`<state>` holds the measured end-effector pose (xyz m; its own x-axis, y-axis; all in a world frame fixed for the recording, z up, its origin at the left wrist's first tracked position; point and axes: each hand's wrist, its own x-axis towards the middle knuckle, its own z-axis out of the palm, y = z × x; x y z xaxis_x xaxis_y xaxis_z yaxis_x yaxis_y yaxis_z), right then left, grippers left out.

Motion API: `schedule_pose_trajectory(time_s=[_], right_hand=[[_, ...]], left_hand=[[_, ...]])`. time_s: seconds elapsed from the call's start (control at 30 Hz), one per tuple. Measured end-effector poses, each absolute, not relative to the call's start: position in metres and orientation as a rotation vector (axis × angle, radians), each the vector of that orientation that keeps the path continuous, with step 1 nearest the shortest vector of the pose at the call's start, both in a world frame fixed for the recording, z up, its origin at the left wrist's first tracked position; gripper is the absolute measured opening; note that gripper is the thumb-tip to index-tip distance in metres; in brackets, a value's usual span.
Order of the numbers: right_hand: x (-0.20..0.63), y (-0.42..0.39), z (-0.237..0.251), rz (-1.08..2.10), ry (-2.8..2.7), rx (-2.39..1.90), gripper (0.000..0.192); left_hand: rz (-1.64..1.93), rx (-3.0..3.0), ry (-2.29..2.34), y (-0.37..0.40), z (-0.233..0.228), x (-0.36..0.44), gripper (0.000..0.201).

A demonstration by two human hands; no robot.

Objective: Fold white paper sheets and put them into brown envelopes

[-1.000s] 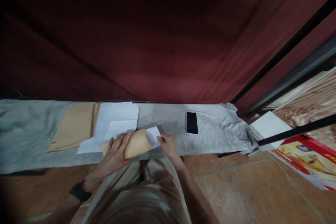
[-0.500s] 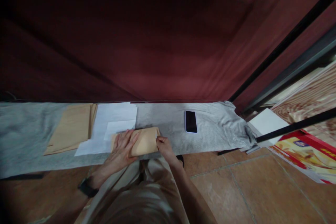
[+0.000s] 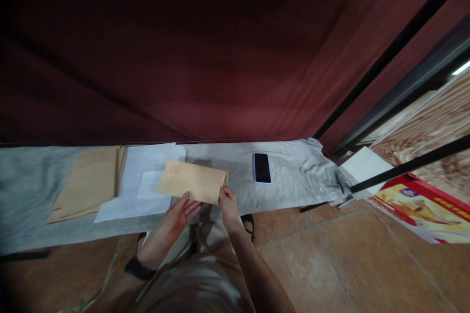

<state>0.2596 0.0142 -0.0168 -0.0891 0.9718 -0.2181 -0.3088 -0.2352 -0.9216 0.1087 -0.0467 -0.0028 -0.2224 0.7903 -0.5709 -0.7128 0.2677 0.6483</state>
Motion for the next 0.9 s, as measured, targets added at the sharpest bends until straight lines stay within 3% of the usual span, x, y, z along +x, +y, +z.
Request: schedule_pose_trajectory(time_s=[0.07, 0.27, 0.53, 0.9], right_hand=[[0.259, 0.010, -0.016, 1.576, -0.839, -1.053, 0.036], [0.263, 0.006, -0.015, 1.584, -0.740, -1.035, 0.034], [0.265, 0.005, -0.021, 1.563, -0.708, -1.043, 0.034], [0.271, 0.009, -0.021, 1.591, -0.675, -1.090, 0.038]], left_hand=[[1.470, 0.011, 1.121, -0.036, 0.000, 0.116, 0.011], [1.545, -0.127, 1.130, -0.020, -0.001, 0.120, 0.027], [1.543, -0.109, 1.145, -0.016, 0.006, 0.123, 0.020], [1.510, -0.066, 1.187, -0.007, 0.005, 0.130, 0.028]])
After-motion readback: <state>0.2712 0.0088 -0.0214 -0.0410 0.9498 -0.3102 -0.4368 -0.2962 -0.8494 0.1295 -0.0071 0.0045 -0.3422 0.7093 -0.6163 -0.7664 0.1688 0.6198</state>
